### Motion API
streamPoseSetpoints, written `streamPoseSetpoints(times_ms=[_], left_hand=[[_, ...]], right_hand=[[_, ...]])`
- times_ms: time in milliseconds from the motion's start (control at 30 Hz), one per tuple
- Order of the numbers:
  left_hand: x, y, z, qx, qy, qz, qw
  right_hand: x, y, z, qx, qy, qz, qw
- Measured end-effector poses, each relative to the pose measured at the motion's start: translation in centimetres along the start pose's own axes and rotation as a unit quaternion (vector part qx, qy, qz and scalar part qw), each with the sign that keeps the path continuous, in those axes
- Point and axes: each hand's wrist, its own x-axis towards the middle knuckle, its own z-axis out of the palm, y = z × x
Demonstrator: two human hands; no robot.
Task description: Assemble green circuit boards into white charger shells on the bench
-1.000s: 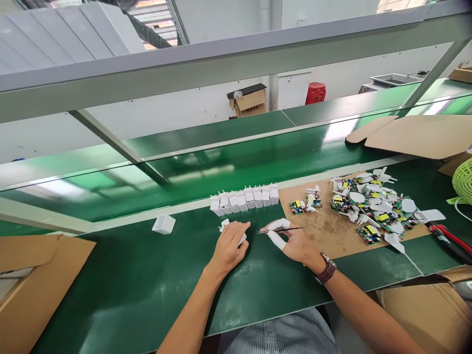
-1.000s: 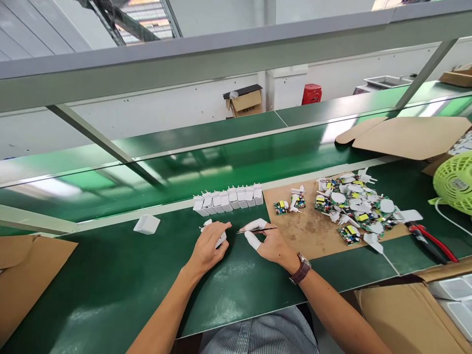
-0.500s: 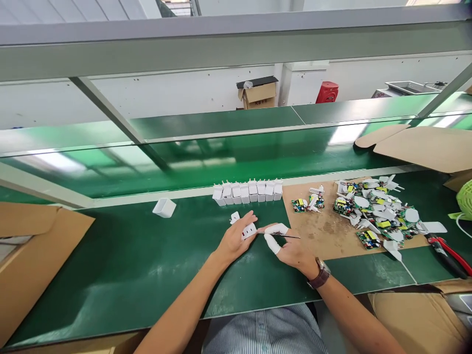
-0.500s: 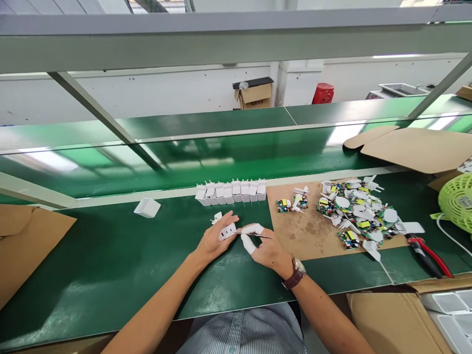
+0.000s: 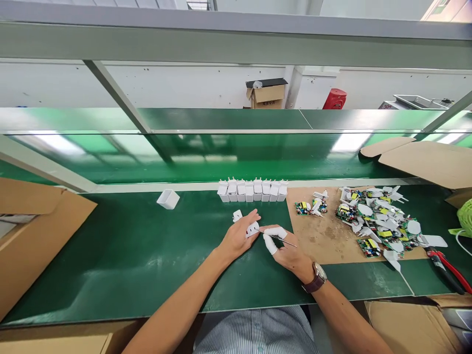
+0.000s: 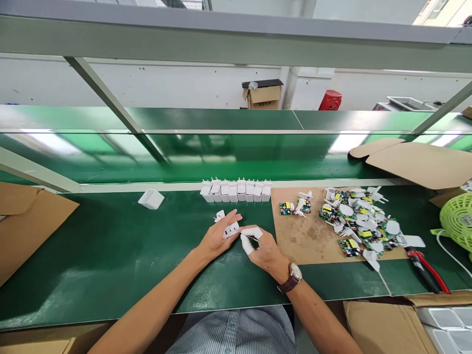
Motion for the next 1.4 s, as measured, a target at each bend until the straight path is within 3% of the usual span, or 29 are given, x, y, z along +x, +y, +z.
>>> streamPoseSetpoints(times_ms=[433, 1033, 1200, 1400], left_hand=[[0.1, 0.6, 0.3, 0.040, 0.038, 0.035, 0.998], [0.3, 1.1, 0.4, 0.072, 0.050, 0.062, 0.994], [0.5, 1.4, -0.1, 0.079, 0.030, 0.069, 0.994], [0.4, 1.3, -0.1, 0.075, 0.025, 0.061, 0.995]], right_hand=[[0.0, 0.1, 0.6, -0.069, 0.041, -0.109, 0.991], [0.3, -0.6, 0.8, -0.116, 0.037, -0.100, 0.988], [1.3, -1.3, 0.4, -0.151, -0.005, -0.050, 0.987], [3.0, -2.2, 0.0, -0.256, -0.082, -0.022, 0.963]])
